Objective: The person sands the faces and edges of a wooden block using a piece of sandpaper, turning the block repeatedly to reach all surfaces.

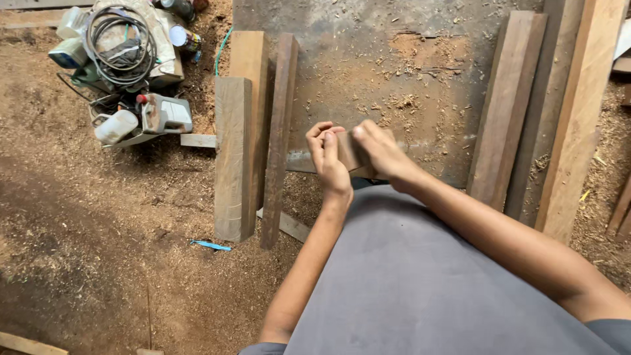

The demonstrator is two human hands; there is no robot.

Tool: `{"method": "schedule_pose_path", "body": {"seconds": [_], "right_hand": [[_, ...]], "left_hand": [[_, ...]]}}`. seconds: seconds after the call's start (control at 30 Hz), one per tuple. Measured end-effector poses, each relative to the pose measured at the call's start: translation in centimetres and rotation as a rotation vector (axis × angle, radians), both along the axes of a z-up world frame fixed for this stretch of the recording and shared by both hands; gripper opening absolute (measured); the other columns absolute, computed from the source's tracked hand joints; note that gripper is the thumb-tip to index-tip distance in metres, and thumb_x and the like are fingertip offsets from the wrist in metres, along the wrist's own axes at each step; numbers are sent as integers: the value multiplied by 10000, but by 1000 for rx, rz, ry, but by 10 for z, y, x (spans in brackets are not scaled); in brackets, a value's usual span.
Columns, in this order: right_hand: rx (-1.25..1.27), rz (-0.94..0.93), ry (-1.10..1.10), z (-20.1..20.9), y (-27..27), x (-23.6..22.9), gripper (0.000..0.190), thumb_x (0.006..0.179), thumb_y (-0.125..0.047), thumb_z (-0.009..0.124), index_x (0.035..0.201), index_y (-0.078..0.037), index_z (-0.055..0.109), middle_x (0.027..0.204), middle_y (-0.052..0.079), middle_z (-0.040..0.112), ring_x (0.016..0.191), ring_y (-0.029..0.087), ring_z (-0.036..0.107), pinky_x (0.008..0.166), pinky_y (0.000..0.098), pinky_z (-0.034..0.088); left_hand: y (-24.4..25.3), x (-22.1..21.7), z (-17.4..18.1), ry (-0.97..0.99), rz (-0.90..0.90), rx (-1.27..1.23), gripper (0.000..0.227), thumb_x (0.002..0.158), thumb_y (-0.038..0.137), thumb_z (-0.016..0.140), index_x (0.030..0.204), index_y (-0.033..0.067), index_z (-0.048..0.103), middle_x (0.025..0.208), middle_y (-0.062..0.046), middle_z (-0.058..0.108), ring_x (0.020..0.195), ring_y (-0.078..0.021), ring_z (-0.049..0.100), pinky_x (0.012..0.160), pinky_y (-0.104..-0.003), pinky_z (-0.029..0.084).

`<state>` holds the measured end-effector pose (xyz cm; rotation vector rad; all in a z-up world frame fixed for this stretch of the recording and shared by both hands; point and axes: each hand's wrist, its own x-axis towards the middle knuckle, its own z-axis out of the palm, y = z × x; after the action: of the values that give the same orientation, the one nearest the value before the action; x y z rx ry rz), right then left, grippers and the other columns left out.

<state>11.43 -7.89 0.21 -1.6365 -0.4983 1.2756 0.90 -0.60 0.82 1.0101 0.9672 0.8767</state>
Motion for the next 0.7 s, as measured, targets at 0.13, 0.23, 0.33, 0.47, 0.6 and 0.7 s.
{"method": "schedule_pose_path", "body": {"seconds": [0.13, 0.23, 0.33, 0.47, 0.6, 0.7], "right_hand": [[250, 286, 95, 13, -7, 10, 227, 1081, -344, 503, 1126, -123, 522, 854, 39, 471, 708, 112, 447, 599, 258, 389], [751, 418, -544, -13, -17, 22, 204, 1038, -197, 609, 1143, -41, 529, 1120, 85, 448, 982, 217, 474, 813, 311, 444], [495, 368, -245, -37, -18, 26, 230, 997, -139, 710, 1171, -43, 594, 1195, 69, 387, 960, 130, 529, 854, 265, 490], [290, 248, 79, -22, -9, 11, 215, 932, -164, 723, 1100, -73, 623, 1147, 18, 433, 865, 128, 598, 710, 297, 516], [504, 252, -205, -33, -5, 8, 190, 968, -151, 743, 1110, -62, 653, 1173, 57, 459, 972, 148, 568, 788, 309, 499], [502, 211, -407, -74, -19, 20, 212, 1030, -146, 692, 1196, -31, 631, 1211, 96, 470, 1130, 182, 534, 953, 329, 474]], "left_hand": [[20, -5, -1, -38, -81, -40, 229, 1117, 185, 427, 1284, 64, 527, 1219, -75, 585, 1089, -172, 554, 1009, -344, 446], [43, -1, 5, -78, -120, -146, 259, 1073, 186, 442, 1317, 114, 487, 1097, -106, 662, 1026, -182, 608, 944, -347, 502], [54, -6, 10, -88, -177, -184, 253, 1058, 187, 459, 1301, 122, 482, 1062, -118, 700, 975, -187, 651, 866, -338, 553], [64, -2, 7, -105, -281, -152, 211, 1075, 202, 463, 1251, 103, 523, 1081, -134, 711, 951, -185, 673, 822, -320, 579], [60, -5, -3, -114, -296, -113, 210, 1106, 203, 473, 1182, 63, 609, 1109, -138, 701, 983, -193, 661, 859, -324, 558], [48, -16, -3, -16, -266, -110, 200, 1066, 196, 475, 1101, 72, 627, 1121, -119, 704, 1025, -206, 686, 903, -362, 595]]}}
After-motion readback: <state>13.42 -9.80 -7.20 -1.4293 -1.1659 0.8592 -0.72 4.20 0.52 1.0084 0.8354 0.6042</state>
